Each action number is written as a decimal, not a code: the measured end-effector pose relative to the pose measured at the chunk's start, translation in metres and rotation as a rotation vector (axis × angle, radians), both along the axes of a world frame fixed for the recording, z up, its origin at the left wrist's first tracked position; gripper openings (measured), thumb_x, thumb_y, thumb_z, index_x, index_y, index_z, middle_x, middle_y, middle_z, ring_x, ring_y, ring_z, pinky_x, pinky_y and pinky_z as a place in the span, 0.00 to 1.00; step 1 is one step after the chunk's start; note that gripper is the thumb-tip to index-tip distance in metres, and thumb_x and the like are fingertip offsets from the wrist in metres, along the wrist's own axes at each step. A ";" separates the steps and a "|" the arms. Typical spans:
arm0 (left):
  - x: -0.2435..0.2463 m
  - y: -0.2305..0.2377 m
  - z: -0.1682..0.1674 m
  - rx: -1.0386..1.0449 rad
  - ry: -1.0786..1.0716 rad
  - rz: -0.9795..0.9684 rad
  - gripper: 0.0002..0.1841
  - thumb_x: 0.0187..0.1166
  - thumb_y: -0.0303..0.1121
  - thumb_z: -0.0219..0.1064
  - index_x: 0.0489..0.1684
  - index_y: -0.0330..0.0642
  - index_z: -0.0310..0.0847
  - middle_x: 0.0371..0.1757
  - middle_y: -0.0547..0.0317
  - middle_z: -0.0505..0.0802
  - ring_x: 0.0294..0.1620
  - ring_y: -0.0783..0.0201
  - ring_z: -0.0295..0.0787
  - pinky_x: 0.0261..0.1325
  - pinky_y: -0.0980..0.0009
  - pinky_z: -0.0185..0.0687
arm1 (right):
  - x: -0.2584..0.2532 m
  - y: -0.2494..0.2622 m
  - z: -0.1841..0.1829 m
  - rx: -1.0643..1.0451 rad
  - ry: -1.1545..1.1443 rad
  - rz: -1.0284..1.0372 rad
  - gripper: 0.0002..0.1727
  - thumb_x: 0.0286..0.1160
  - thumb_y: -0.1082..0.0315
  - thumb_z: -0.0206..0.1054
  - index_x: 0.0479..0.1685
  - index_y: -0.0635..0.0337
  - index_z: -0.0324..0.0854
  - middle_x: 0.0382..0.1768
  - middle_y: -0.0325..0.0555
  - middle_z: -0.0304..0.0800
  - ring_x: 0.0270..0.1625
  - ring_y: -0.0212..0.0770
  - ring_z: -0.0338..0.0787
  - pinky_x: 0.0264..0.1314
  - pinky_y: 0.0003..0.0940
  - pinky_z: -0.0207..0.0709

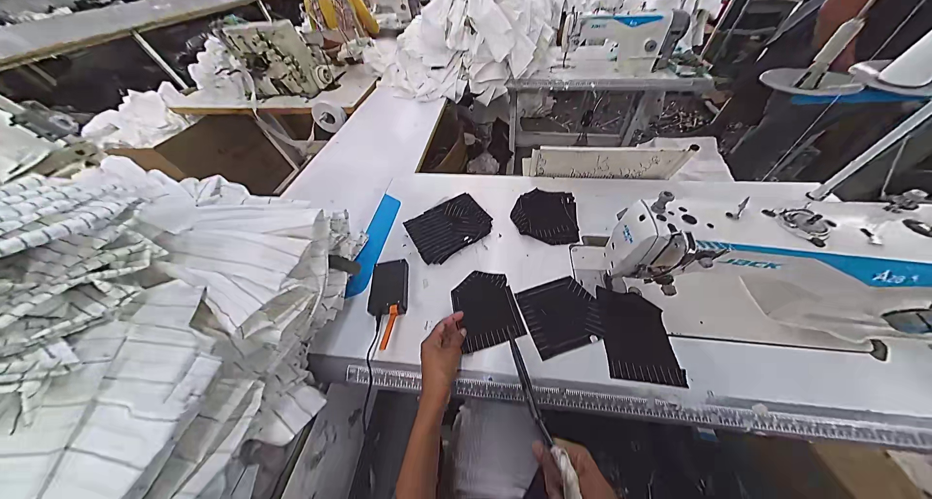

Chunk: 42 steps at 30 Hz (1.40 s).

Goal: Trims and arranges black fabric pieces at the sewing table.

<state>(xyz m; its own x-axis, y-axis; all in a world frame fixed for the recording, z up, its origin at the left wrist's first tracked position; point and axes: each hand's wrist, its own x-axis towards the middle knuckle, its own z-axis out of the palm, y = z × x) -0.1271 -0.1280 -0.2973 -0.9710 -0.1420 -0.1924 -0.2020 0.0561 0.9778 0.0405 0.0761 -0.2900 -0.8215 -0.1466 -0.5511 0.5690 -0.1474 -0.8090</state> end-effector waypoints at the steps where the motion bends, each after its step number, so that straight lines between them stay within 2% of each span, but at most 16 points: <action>1: 0.003 0.001 0.003 0.032 -0.014 0.044 0.16 0.77 0.18 0.67 0.62 0.25 0.82 0.57 0.42 0.91 0.51 0.61 0.90 0.56 0.65 0.85 | 0.000 0.000 0.001 -0.011 -0.019 -0.006 0.16 0.88 0.60 0.61 0.27 0.53 0.77 0.14 0.29 0.79 0.14 0.23 0.76 0.18 0.19 0.70; 4: 0.010 0.004 0.004 0.137 -0.073 0.134 0.09 0.74 0.18 0.72 0.49 0.26 0.86 0.42 0.51 0.95 0.38 0.70 0.90 0.46 0.74 0.86 | -0.003 0.000 0.008 -0.024 -0.073 -0.006 0.15 0.88 0.60 0.61 0.31 0.55 0.76 0.14 0.30 0.79 0.13 0.23 0.77 0.17 0.18 0.71; 5: 0.012 0.004 0.003 0.157 -0.088 0.127 0.08 0.75 0.19 0.71 0.48 0.26 0.87 0.42 0.52 0.95 0.38 0.71 0.90 0.47 0.75 0.85 | -0.005 -0.001 0.009 -0.020 -0.080 -0.012 0.14 0.88 0.60 0.62 0.31 0.55 0.76 0.14 0.31 0.79 0.13 0.23 0.77 0.16 0.17 0.71; 8: 0.017 0.002 0.004 0.198 -0.093 0.066 0.10 0.82 0.19 0.64 0.55 0.25 0.86 0.51 0.51 0.95 0.45 0.72 0.90 0.54 0.75 0.84 | -0.009 0.000 0.010 -0.018 -0.077 -0.006 0.13 0.87 0.59 0.63 0.34 0.56 0.77 0.14 0.31 0.79 0.13 0.24 0.77 0.15 0.18 0.71; 10: 0.019 0.000 0.007 0.218 -0.096 0.050 0.12 0.81 0.18 0.63 0.59 0.25 0.85 0.54 0.50 0.94 0.48 0.71 0.90 0.55 0.74 0.85 | -0.013 0.002 0.007 -0.025 -0.038 0.032 0.14 0.85 0.56 0.64 0.33 0.54 0.77 0.14 0.30 0.79 0.13 0.24 0.77 0.15 0.18 0.71; 15: 0.022 0.001 0.012 0.344 -0.157 0.116 0.13 0.78 0.16 0.65 0.59 0.25 0.84 0.48 0.52 0.95 0.38 0.70 0.91 0.48 0.75 0.87 | -0.022 0.009 0.004 -0.080 -0.062 0.145 0.17 0.80 0.49 0.66 0.34 0.52 0.75 0.15 0.29 0.79 0.14 0.24 0.79 0.17 0.17 0.73; 18: 0.024 0.002 0.019 0.396 -0.207 0.126 0.13 0.78 0.15 0.65 0.59 0.25 0.84 0.49 0.52 0.95 0.39 0.70 0.92 0.49 0.75 0.88 | -0.020 0.015 -0.003 -0.106 -0.081 0.251 0.20 0.75 0.42 0.69 0.34 0.49 0.75 0.16 0.26 0.78 0.16 0.22 0.79 0.19 0.17 0.73; 21: 0.025 0.003 0.017 0.369 -0.194 0.116 0.14 0.77 0.15 0.67 0.58 0.24 0.84 0.47 0.51 0.96 0.37 0.69 0.93 0.48 0.74 0.89 | -0.014 0.016 0.000 -0.102 -0.066 0.342 0.20 0.75 0.41 0.69 0.36 0.47 0.75 0.16 0.23 0.77 0.16 0.20 0.77 0.19 0.15 0.70; 27: 0.032 0.008 0.017 0.310 -0.130 0.074 0.15 0.74 0.14 0.68 0.59 0.24 0.85 0.48 0.51 0.96 0.37 0.70 0.93 0.48 0.75 0.90 | -0.016 0.006 0.000 -0.060 -0.029 0.312 0.18 0.75 0.45 0.70 0.35 0.48 0.74 0.16 0.24 0.76 0.16 0.21 0.77 0.21 0.17 0.71; 35: 0.035 0.006 0.026 0.539 -0.258 0.195 0.13 0.79 0.15 0.64 0.59 0.26 0.83 0.49 0.53 0.94 0.40 0.70 0.92 0.48 0.76 0.89 | -0.010 0.024 -0.003 0.033 -0.019 0.371 0.21 0.71 0.41 0.72 0.34 0.47 0.74 0.17 0.24 0.75 0.18 0.21 0.76 0.22 0.18 0.71; 42: 0.038 0.008 0.018 0.417 -0.145 0.129 0.14 0.76 0.14 0.67 0.59 0.25 0.84 0.48 0.52 0.96 0.38 0.68 0.93 0.49 0.74 0.90 | -0.009 0.025 -0.005 0.072 0.001 0.407 0.23 0.69 0.40 0.73 0.32 0.47 0.73 0.16 0.24 0.72 0.16 0.22 0.73 0.21 0.20 0.68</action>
<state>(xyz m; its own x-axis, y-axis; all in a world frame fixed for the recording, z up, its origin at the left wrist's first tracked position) -0.0893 -0.1204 -0.2790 -0.9091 -0.1419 -0.3917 -0.3182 -0.3705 0.8726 0.0311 0.1009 -0.2948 -0.7049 -0.4207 -0.5711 0.5682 0.1471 -0.8097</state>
